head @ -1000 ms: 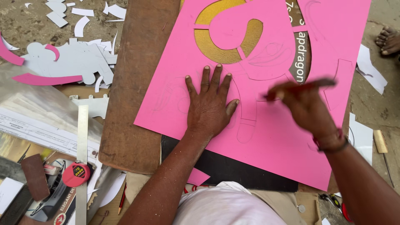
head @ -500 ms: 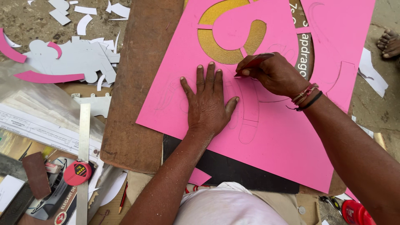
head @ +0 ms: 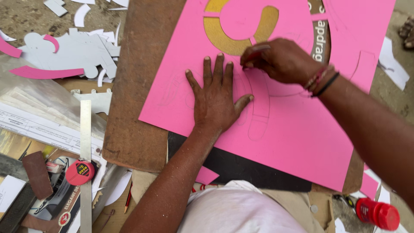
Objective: The person uses a utility knife to cut a design into a pink foam sheet placed on a wooden board. They carefully follow pencil outlines to carve out shapes and letters, removing the cut pieces as they progress.
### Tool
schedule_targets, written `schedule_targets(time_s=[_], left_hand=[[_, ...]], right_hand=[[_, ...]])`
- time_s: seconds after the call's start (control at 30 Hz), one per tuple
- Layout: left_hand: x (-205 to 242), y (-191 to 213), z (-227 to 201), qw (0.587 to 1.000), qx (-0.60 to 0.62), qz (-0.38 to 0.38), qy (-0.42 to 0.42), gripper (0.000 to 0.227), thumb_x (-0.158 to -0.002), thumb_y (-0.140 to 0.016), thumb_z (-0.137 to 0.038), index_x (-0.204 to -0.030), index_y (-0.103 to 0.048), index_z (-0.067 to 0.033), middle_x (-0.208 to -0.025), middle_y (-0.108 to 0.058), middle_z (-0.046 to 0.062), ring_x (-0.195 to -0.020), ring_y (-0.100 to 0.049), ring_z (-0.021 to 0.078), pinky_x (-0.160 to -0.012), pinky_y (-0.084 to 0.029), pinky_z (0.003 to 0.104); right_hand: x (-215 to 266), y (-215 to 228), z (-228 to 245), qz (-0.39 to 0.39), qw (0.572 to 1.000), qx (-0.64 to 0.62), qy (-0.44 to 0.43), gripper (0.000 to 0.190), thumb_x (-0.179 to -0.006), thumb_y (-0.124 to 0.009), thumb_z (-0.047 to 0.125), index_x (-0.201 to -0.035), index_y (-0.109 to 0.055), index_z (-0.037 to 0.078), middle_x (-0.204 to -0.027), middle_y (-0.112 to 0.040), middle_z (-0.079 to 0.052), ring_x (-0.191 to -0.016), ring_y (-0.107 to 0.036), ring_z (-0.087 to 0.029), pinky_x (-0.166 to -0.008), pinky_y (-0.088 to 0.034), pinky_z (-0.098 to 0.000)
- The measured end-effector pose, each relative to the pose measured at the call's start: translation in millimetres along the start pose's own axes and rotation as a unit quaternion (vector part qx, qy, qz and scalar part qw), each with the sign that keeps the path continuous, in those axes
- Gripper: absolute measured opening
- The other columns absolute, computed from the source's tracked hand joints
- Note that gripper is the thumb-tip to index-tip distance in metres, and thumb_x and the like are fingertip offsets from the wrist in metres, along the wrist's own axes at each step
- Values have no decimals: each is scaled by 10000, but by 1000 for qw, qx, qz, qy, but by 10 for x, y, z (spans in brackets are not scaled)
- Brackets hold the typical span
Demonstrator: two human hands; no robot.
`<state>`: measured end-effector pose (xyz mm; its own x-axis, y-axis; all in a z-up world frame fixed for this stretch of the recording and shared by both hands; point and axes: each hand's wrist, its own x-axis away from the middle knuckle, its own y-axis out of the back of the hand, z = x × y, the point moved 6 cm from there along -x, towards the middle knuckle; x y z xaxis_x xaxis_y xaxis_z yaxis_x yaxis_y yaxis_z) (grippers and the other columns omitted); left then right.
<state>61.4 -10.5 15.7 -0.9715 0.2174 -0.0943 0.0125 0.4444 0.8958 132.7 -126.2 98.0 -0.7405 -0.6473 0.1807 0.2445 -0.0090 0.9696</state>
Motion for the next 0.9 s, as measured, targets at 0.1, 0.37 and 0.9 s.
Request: schedule_targets(time_s=[0.1, 0.37, 0.9], left_hand=[[24, -36, 4, 1000, 9, -18, 0, 1008, -881, -489, -781, -1585, -335, -77, -1682, -158, 151, -1557, -19, 362, -1158, 54, 767], [21, -94, 29, 999, 12, -30, -4, 1016, -874, -511, -795, -1583, -345, -86, -1690, -144, 144, -1562, -18, 351, -1164, 57, 769], [19, -126, 31, 999, 17, -28, -10, 1013, -882, -500, -796, -1581, -350, -79, -1692, -138, 147, -1565, -27, 348, -1164, 59, 766]], right_hand=[[-28, 21, -7, 24, 998, 58, 27, 162, -997, -675, 173, -1127, -767, 143, -1003, -779, -48, -882, -729, -244, -783, -559, -409], [27, 19, -104, 11, 1000, 7, 3, 180, -989, -668, 168, -1145, -756, 145, -1011, -784, -42, -867, -746, -215, -784, -577, -379], [218, 65, -340, 21, 999, -11, -36, 181, -998, -644, 123, -1161, -722, 117, -1022, -784, -51, -925, -760, -220, -822, -607, -372]])
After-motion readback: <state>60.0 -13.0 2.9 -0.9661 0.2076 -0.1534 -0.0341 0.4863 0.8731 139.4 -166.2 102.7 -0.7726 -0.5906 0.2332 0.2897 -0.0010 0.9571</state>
